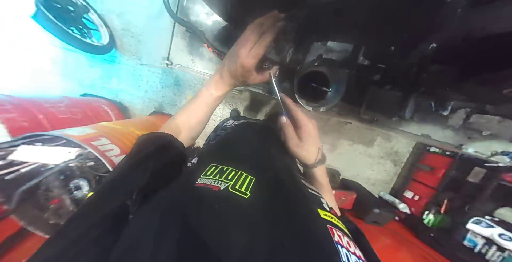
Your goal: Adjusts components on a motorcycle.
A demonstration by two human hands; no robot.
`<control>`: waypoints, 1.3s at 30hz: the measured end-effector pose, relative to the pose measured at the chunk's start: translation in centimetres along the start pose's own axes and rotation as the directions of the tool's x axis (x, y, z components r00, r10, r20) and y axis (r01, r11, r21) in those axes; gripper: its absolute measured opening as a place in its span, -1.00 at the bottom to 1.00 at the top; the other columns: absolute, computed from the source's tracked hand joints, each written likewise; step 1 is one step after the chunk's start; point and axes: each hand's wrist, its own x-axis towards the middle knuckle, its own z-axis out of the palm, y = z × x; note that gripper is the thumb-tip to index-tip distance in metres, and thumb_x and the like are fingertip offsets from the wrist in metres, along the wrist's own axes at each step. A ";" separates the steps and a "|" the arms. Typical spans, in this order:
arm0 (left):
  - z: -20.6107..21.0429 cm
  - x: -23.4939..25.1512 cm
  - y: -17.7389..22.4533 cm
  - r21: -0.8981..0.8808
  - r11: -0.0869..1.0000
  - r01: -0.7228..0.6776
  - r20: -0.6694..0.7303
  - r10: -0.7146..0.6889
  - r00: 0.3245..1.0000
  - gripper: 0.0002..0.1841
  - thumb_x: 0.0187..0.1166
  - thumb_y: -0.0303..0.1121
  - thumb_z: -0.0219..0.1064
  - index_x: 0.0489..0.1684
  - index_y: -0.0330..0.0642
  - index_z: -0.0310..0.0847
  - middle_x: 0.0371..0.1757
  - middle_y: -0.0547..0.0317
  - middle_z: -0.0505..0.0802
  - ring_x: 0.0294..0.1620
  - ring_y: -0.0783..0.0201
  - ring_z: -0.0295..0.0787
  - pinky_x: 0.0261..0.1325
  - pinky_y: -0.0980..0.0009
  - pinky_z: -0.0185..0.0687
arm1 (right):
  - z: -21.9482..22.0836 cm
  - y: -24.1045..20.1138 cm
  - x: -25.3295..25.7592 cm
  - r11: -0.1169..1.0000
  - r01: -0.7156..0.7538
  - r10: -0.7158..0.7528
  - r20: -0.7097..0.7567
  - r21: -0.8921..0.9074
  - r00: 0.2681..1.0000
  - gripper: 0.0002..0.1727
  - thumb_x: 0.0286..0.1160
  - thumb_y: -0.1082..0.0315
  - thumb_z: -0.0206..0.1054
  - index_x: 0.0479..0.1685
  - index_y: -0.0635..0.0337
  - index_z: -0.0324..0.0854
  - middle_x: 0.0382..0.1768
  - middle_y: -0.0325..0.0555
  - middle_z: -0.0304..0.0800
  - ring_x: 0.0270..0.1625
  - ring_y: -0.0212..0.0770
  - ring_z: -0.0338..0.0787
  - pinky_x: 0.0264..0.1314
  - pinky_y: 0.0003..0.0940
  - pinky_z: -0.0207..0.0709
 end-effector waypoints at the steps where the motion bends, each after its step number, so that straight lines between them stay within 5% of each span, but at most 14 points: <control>1: 0.0 -0.1 -0.2 -0.040 0.999 0.013 0.003 -0.013 1.000 -0.10 0.36 0.12 0.50 0.50 -0.53 0.47 0.54 -0.42 0.60 0.65 -0.24 0.45 0.72 0.00 0.38 | -0.5 -0.5 0.0 0.988 0.029 -0.032 -0.018 -0.154 0.999 -0.43 0.78 0.20 0.09 0.78 -0.10 0.35 0.04 -0.16 0.86 -0.17 -0.33 0.82 -0.05 -0.24 0.77; 2: 0.1 -0.2 -0.4 -0.068 0.997 0.025 0.006 -0.024 1.000 -0.09 0.38 0.13 0.48 0.51 -0.55 0.44 0.55 -0.44 0.58 0.65 -0.24 0.44 0.73 0.00 0.36 | -1.0 -1.2 0.1 0.962 0.045 -0.052 -0.021 -0.269 0.998 -0.43 0.76 0.20 0.10 0.77 -0.10 0.36 0.10 -0.12 0.85 -0.08 -0.29 0.83 0.05 -0.19 0.76; 7: 0.1 -0.4 -0.5 -0.104 0.994 0.044 0.019 -0.042 0.999 -0.10 0.36 0.05 0.51 0.54 -0.56 0.40 0.53 -0.49 0.57 0.62 -0.28 0.44 0.71 -0.03 0.32 | -2.9 -4.9 1.9 0.761 0.024 -0.010 0.026 -0.648 1.000 -0.42 0.77 0.19 0.05 0.80 -0.24 0.32 -0.13 -0.01 0.80 -0.36 0.04 0.78 -0.47 0.07 0.59; 10: 0.1 -0.7 -0.8 -0.074 0.996 0.055 0.028 -0.053 0.998 -0.07 0.37 0.13 0.45 0.56 -0.55 0.37 0.50 -0.50 0.59 0.59 -0.31 0.45 0.70 -0.07 0.28 | -3.7 -6.0 2.6 0.654 0.026 0.004 0.038 -0.756 0.999 -0.43 0.77 0.19 0.06 0.78 -0.35 0.34 -0.15 0.00 0.80 -0.44 0.09 0.75 -0.59 0.09 0.48; 16: -0.4 -0.6 -0.3 0.007 0.999 0.050 0.073 -0.050 0.996 -0.07 0.48 0.20 0.37 0.57 -0.56 0.35 0.46 -0.53 0.60 0.55 -0.34 0.49 0.67 -0.06 0.32 | -3.8 -6.7 2.3 0.699 0.080 -0.027 0.085 -0.710 0.996 -0.43 0.76 0.21 0.02 0.77 -0.20 0.38 -0.14 0.01 0.84 -0.37 0.07 0.79 -0.50 0.07 0.55; 26: -0.9 -0.2 0.2 0.057 0.996 0.063 0.154 -0.071 0.985 -0.09 0.52 0.15 0.38 0.61 -0.54 0.32 0.47 -0.50 0.61 0.56 -0.32 0.49 0.68 -0.06 0.31 | -5.2 -7.6 2.9 0.589 0.086 0.044 0.138 -0.803 0.989 -0.43 0.79 0.18 -0.02 0.79 -0.33 0.34 -0.12 0.09 0.80 -0.43 0.20 0.76 -0.59 0.18 0.44; 39: -1.9 0.0 1.0 0.101 0.983 0.151 0.321 -0.176 0.931 -0.07 0.57 0.15 0.31 0.68 -0.54 0.20 0.55 -0.54 0.50 0.60 -0.34 0.43 0.67 -0.06 0.34 | -5.2 -8.8 4.1 0.558 0.143 0.082 0.225 -0.818 0.971 -0.39 0.74 0.26 -0.03 0.82 -0.17 0.29 -0.12 0.23 0.75 -0.43 0.27 0.75 -0.58 0.21 0.47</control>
